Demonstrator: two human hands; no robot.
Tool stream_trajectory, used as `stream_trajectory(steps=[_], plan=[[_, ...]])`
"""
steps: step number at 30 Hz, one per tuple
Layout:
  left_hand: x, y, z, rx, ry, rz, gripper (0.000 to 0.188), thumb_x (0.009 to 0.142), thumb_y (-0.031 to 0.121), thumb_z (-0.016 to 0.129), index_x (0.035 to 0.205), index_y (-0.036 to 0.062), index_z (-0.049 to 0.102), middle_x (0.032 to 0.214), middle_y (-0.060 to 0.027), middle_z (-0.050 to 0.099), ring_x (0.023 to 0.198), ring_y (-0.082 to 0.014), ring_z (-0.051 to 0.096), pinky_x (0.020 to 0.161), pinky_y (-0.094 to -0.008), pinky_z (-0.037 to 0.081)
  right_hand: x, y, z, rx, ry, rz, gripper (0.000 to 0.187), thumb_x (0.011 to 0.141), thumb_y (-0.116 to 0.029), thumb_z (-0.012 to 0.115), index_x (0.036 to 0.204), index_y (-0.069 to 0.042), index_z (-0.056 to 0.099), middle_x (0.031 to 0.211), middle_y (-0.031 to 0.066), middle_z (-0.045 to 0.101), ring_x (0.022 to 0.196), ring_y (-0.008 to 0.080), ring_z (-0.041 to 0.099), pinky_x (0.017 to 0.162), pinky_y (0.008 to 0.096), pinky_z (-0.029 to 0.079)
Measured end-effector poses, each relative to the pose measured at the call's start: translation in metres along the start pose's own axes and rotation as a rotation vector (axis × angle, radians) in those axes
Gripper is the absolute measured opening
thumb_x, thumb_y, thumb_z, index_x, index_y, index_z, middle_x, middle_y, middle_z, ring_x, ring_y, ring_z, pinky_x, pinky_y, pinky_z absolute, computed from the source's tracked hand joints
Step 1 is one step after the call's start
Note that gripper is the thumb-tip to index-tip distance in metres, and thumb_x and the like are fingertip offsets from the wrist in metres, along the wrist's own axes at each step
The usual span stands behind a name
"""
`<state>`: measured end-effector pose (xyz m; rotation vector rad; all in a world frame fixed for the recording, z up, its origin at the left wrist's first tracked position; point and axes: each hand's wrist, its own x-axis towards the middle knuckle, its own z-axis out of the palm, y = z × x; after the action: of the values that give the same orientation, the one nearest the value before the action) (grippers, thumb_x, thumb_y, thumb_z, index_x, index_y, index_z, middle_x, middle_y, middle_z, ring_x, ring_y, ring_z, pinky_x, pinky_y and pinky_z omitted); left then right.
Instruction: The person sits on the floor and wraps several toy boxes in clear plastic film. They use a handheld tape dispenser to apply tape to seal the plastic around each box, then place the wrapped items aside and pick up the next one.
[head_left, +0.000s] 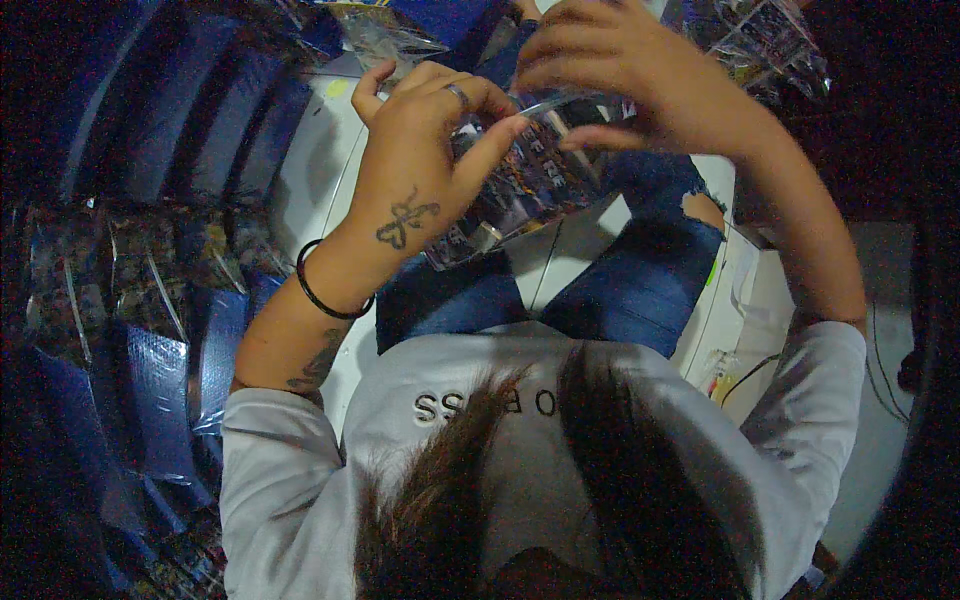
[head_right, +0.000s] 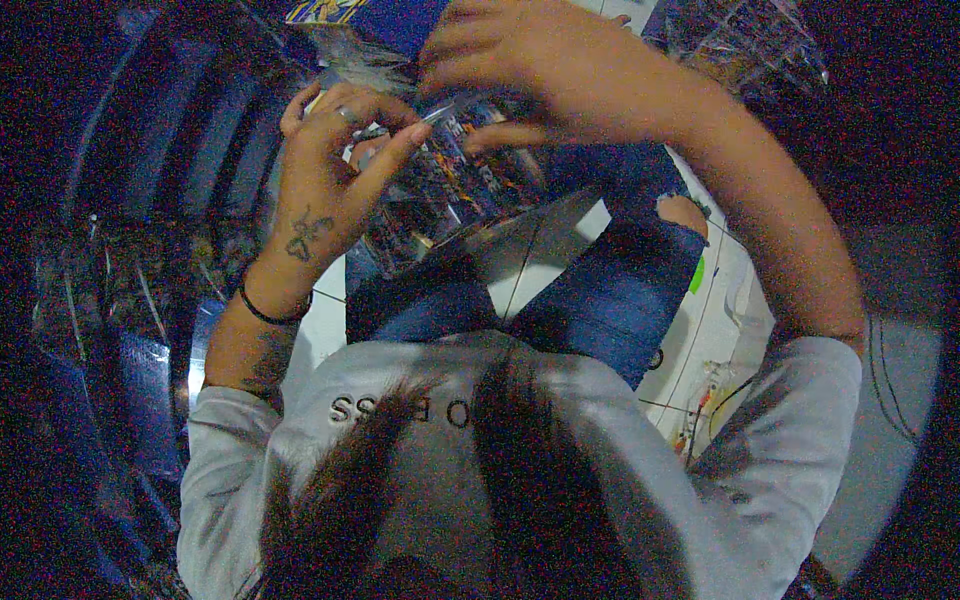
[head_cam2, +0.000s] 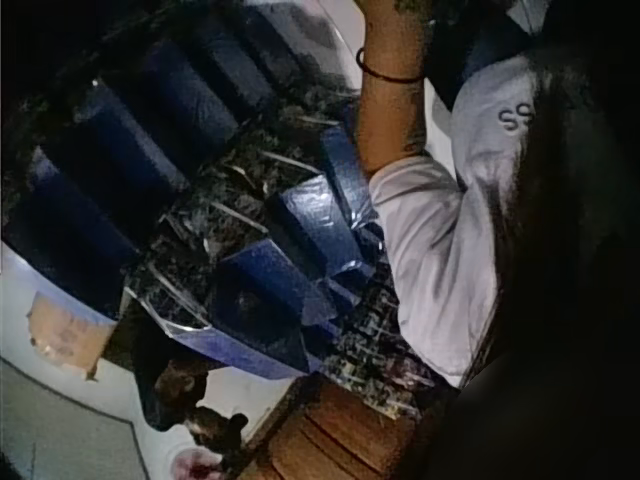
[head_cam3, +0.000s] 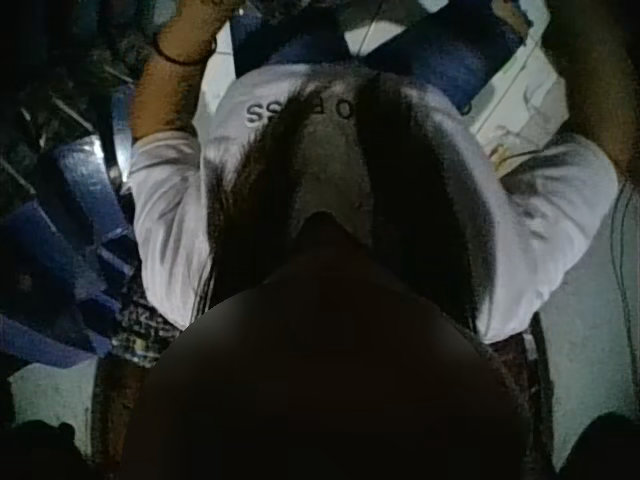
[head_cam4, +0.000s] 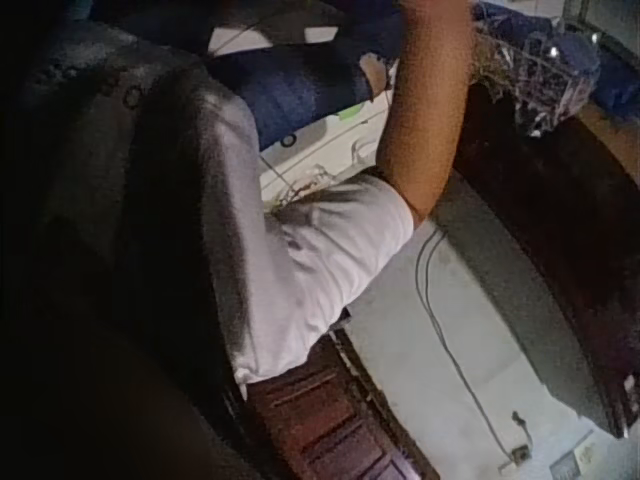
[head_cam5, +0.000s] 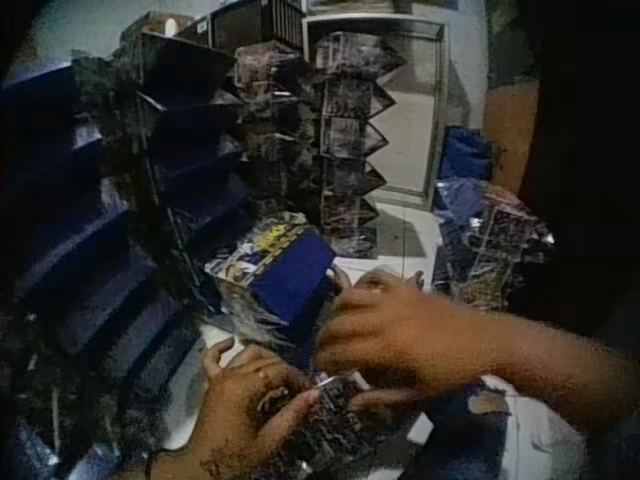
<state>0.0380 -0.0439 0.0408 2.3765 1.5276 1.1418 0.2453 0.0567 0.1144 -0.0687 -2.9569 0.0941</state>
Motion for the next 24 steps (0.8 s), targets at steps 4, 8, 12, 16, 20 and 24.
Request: stream_trajectory(steps=[4,8,12,16,20,24], plan=[[-0.002,0.002,-0.026,0.005,-0.111,-0.016,0.017,0.078,0.029,0.071,0.083,0.0126,0.068,0.084,-0.0017,0.065,0.090,-0.0191,0.059,0.101,-0.0461,0.021,0.002,0.008,0.020,0.074,-0.011,-0.014,0.013,0.082,-0.019,0.062,0.091,-0.009,0.063,0.091,0.0044,0.057,0.091,0.0258,0.048,0.087,0.0463,0.035],[-0.002,0.001,-0.031,-0.026,-0.136,-0.035,0.021,0.079,0.025,0.071,0.093,0.0113,0.066,0.091,-0.0016,0.064,0.098,-0.0190,0.058,0.104,-0.0426,0.022,0.007,0.011,0.021,0.110,-0.157,0.003,0.014,0.082,-0.020,0.063,0.089,-0.009,0.064,0.091,0.0053,0.058,0.092,0.0259,0.048,0.085,0.0459,0.035],[-0.001,-0.006,0.000,-0.271,-0.119,-0.097,0.023,0.082,0.026,0.068,0.097,0.0086,0.065,0.093,-0.0046,0.064,0.094,-0.0200,0.059,0.097,-0.0397,0.032,0.007,0.005,0.016,0.164,0.048,-0.008,0.015,0.081,-0.022,0.064,0.088,-0.009,0.064,0.089,0.0059,0.058,0.093,0.0250,0.049,0.086,0.0448,0.036],[0.004,-0.018,0.014,-0.755,-0.242,-0.391,0.020,0.086,0.023,0.062,0.097,0.0057,0.065,0.088,-0.0062,0.063,0.078,-0.0163,0.059,0.075,-0.0267,0.045,0.002,-0.001,0.024,-0.063,0.179,-0.047,0.014,0.080,-0.022,0.065,0.087,-0.009,0.064,0.089,0.0053,0.058,0.093,0.0240,0.051,0.090,0.0448,0.037],[0.008,-0.014,0.013,-0.614,-0.217,-0.336,0.018,0.087,0.024,0.061,0.094,0.0079,0.065,0.085,-0.0079,0.063,0.088,-0.0201,0.059,0.092,-0.0388,0.036,-0.002,0.000,0.033,-0.266,0.138,-0.167,0.012,0.078,-0.018,0.066,0.087,-0.009,0.064,0.089,0.0044,0.058,0.095,0.0236,0.051,0.092,0.0450,0.036],[0.008,-0.003,0.007,-0.021,-0.067,0.079,0.015,0.084,0.025,0.063,0.088,0.0103,0.065,0.083,-0.0049,0.064,0.094,-0.0225,0.057,0.100,-0.0494,0.022,-0.003,0.004,0.023,-0.136,0.026,-0.097,0.012,0.078,-0.015,0.065,0.087,-0.008,0.063,0.090,0.0041,0.058,0.096,0.0237,0.050,0.092,0.0440,0.036]])
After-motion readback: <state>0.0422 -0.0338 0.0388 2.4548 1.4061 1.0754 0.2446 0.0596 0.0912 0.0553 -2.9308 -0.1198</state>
